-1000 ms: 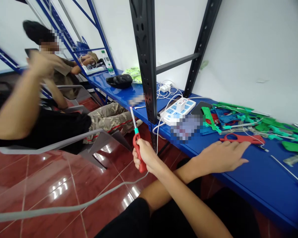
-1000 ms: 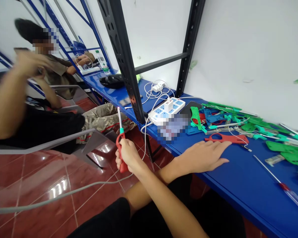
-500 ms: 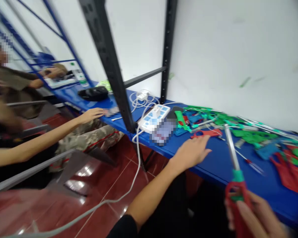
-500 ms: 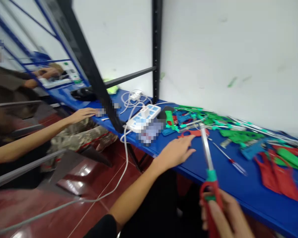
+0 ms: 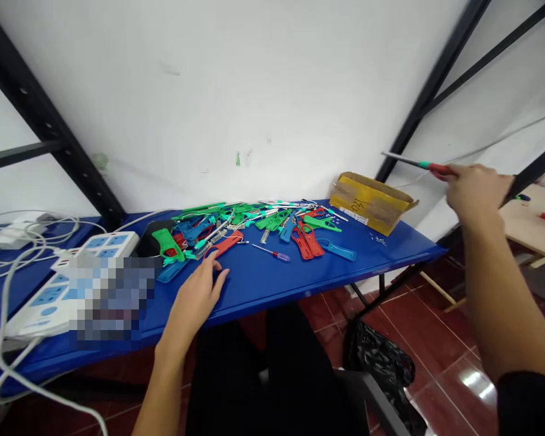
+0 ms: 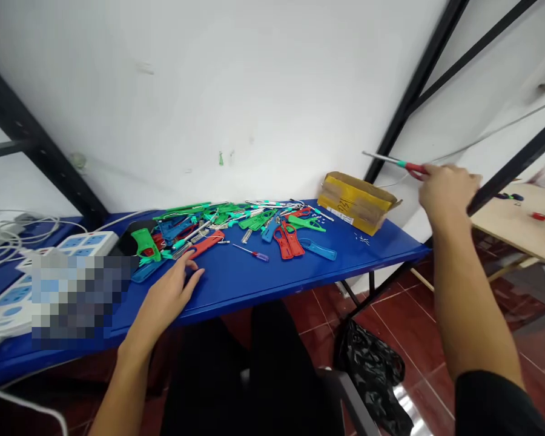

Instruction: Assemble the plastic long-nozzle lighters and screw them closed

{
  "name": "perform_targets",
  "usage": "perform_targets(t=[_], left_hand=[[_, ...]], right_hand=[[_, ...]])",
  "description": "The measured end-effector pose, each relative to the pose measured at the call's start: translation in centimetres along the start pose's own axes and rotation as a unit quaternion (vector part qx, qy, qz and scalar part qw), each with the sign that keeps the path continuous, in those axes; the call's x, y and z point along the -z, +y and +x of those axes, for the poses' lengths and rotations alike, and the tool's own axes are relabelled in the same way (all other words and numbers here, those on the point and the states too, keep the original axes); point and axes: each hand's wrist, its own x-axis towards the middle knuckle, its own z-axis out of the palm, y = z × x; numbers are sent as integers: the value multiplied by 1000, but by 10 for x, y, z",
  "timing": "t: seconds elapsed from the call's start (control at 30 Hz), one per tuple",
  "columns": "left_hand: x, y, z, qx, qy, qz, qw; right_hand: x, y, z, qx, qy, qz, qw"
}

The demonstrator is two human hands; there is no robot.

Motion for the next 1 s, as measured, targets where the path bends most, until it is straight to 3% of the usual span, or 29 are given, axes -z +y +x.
perform_targets(t=[0.07,0.13,0.27,0.4,0.47,0.53,0.6,0.67,0.73,0.83,1.0], left_hand=[[0,0,0,1,4,2,1000],[-1,0,1,-1,8,2,1000],[-2,0,-3,1,18,-4,1000],[4,6,-7,5,16,-29,999],[11,7,5,28,41,-64,997],[24,4,35,52,97,-92,990],[39,-3,79,66,160,-104,979],[51,-14,128,85,216,-76,970],[54,-24,167,91,229,-7,969],[41,-34,192,37,157,76,984],[4,-33,189,-38,80,136,987]], right_hand=[[-18,-36,23,22,-49,29,998],[-37,-67,21,62,-74,69,993],[-63,-101,-29,132,-31,152,979],[-62,-141,-77,183,34,240,953],[-53,-178,-90,263,42,324,908],[-38,-225,-100,347,24,395,850],[-17,-276,-113,415,-6,427,803],[6,-325,-133,508,-72,459,725],[25,-363,-157,595,-96,439,666],[33,-392,-188,631,-98,429,639],[9,-387,-195,617,-149,464,617]])
